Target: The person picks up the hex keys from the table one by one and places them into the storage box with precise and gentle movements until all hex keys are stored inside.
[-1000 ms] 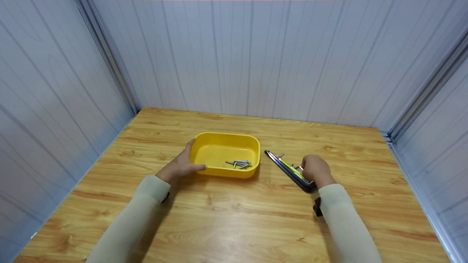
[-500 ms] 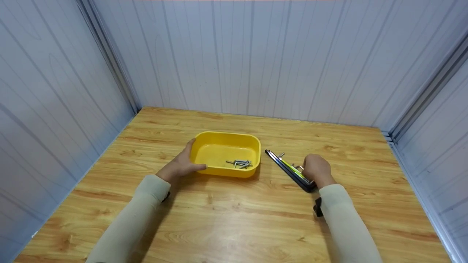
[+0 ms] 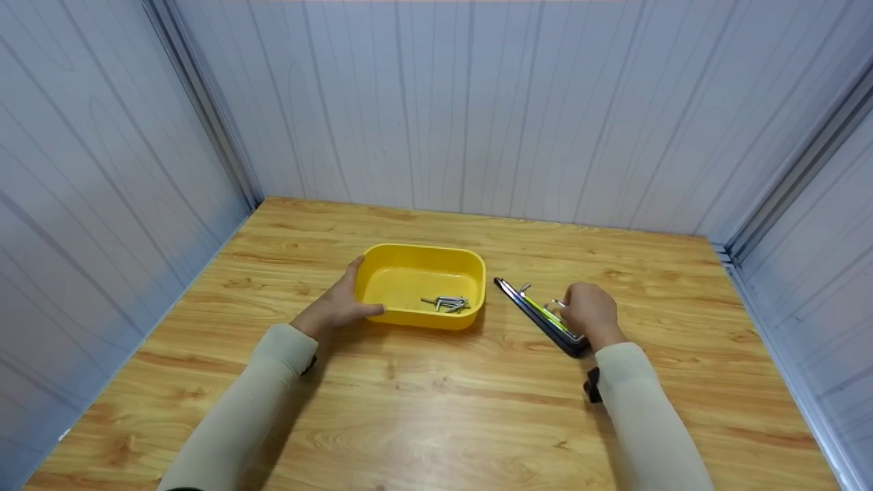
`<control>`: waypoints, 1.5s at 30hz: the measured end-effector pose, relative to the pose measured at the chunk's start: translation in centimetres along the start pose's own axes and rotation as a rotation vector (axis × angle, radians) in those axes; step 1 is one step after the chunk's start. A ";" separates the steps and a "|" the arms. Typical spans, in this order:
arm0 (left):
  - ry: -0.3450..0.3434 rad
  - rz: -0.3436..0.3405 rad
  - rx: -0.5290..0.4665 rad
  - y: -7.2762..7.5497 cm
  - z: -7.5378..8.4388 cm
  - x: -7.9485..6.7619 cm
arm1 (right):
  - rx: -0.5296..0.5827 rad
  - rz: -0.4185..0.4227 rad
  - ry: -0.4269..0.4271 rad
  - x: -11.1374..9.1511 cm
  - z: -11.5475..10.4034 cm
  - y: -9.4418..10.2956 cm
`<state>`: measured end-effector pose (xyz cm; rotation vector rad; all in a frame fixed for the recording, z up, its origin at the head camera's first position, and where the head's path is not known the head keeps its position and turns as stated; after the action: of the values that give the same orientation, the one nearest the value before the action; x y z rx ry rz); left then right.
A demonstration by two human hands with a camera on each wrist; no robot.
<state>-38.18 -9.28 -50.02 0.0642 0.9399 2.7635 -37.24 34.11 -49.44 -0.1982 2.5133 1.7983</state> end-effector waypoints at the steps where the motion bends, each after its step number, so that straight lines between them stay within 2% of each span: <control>1: 0.000 0.000 0.002 0.0 0.0 0.0 | -0.002 0.004 0.003 0.0 -0.1 0.1; 13: 0.039 0.007 0.042 0.0 -0.3 -0.1 | -0.025 0.066 0.013 0.0 -0.4 0.8; 22: 0.013 0.005 0.019 0.1 -0.2 0.0 | 0.033 0.087 0.005 -0.2 -1.1 1.6; 29: -0.005 -0.010 0.015 0.0 -0.1 0.0 | 0.006 0.131 0.073 -0.2 -2.1 2.1; 45: 0.023 -0.002 0.019 0.1 -0.2 0.0 | -0.001 0.187 0.115 0.0 -4.9 2.6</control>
<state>-38.21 -9.50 -50.16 0.0339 0.9719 2.7594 -37.40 30.32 -45.39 -0.0706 2.6921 1.9049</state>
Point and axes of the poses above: each hand's wrist, its own x-axis towards the middle knuckle, its own y-axis out of the back of the hand, z = x × y, the point moved 9 cm from there along x, towards the middle knuckle
